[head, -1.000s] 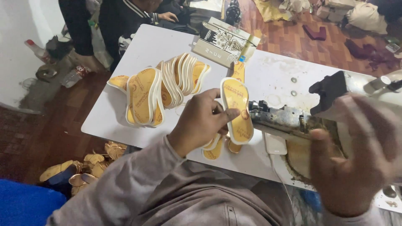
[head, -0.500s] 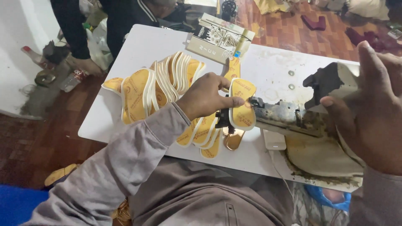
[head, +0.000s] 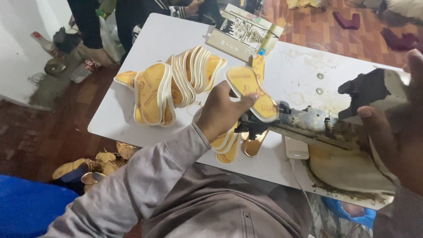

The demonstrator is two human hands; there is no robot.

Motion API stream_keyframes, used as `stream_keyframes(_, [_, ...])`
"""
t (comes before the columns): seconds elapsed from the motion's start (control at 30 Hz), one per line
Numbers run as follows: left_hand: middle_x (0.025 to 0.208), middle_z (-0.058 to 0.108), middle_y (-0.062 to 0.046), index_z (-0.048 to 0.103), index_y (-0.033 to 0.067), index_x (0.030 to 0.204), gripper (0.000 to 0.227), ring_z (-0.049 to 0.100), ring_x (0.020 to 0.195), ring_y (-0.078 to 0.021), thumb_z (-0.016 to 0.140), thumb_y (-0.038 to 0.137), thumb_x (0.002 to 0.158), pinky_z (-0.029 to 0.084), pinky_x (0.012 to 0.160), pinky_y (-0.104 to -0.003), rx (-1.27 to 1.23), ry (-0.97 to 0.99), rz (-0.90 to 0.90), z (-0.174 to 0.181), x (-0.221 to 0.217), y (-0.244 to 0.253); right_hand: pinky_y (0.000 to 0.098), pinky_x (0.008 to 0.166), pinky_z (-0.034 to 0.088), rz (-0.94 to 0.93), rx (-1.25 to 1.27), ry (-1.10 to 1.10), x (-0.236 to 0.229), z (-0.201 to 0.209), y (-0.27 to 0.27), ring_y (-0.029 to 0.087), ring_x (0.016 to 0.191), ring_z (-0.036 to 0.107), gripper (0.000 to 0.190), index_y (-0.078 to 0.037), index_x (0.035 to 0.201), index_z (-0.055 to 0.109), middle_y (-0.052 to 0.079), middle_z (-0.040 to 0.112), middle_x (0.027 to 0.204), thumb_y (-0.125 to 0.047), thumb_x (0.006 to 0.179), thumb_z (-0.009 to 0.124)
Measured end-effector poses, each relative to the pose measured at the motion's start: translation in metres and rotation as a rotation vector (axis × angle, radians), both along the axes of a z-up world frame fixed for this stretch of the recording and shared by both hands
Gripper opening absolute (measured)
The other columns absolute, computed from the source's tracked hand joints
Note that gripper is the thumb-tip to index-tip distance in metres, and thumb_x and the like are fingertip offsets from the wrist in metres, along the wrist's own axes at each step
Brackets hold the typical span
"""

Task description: A person is seen stitching shoe insoles using a specialized industrial sewing machine, handling each piece individually from a stack.

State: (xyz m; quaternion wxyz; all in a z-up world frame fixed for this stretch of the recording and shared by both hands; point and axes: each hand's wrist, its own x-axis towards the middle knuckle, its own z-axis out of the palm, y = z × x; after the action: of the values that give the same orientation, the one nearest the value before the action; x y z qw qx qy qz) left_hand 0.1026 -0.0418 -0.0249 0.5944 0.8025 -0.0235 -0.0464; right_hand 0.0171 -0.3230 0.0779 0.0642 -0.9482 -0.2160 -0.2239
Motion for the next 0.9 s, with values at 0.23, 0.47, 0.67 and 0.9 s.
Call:
stream_keyframes(0.23, [0.073,0.072,-0.001,0.061,0.009,0.07,0.039,0.066,0.071,-0.014,0.075,0.045,0.078,0.052,0.064,-0.037,-0.053,0.074,0.25,0.002,-0.037,-0.01,0.0325,0.088,0.05,-0.199,-0.645,-0.391,-0.003,-0.125,-0.145,0.022,0.09,0.066,0.056,-0.003,0.147,0.073,0.012,0.063,0.094,-0.052,0.119,0.075])
stream_keyframes(0.47, [0.118,0.051,-0.01,0.055,0.0069,0.112,0.067,0.059,0.112,-0.02,0.077,0.053,0.068,0.054,0.096,-0.036,-0.048,0.231,0.233,-0.01,-0.022,-0.008,0.0418,0.088,0.039,-0.276,0.006,0.072,-0.003,-0.054,-0.063,0.028,0.076,0.049,0.057,-0.002,0.084,0.043,0.012,0.041,0.073,-0.036,0.123,0.066])
stream_keyframes(0.67, [0.149,0.045,-0.008,0.042,0.0139,0.151,0.086,0.041,0.143,-0.032,0.081,0.028,0.075,0.025,0.113,-0.071,0.441,-0.577,-0.014,0.012,0.011,-0.003,0.0542,0.133,0.02,-0.002,0.017,0.041,0.002,-0.002,0.005,0.038,0.075,0.058,0.078,0.01,0.168,0.015,0.015,0.036,0.039,-0.018,0.107,0.053])
stream_keyframes(0.9, [0.093,0.079,0.003,0.084,0.0175,0.093,0.016,0.072,0.089,-0.0188,0.083,0.031,0.085,0.056,0.08,-0.04,0.537,-0.343,-0.659,0.044,0.053,-0.01,0.0563,0.104,0.039,0.048,0.059,-0.039,0.002,-0.008,-0.02,0.044,0.115,0.045,0.081,0.007,0.172,0.021,0.04,0.045,0.144,-0.012,0.106,0.063])
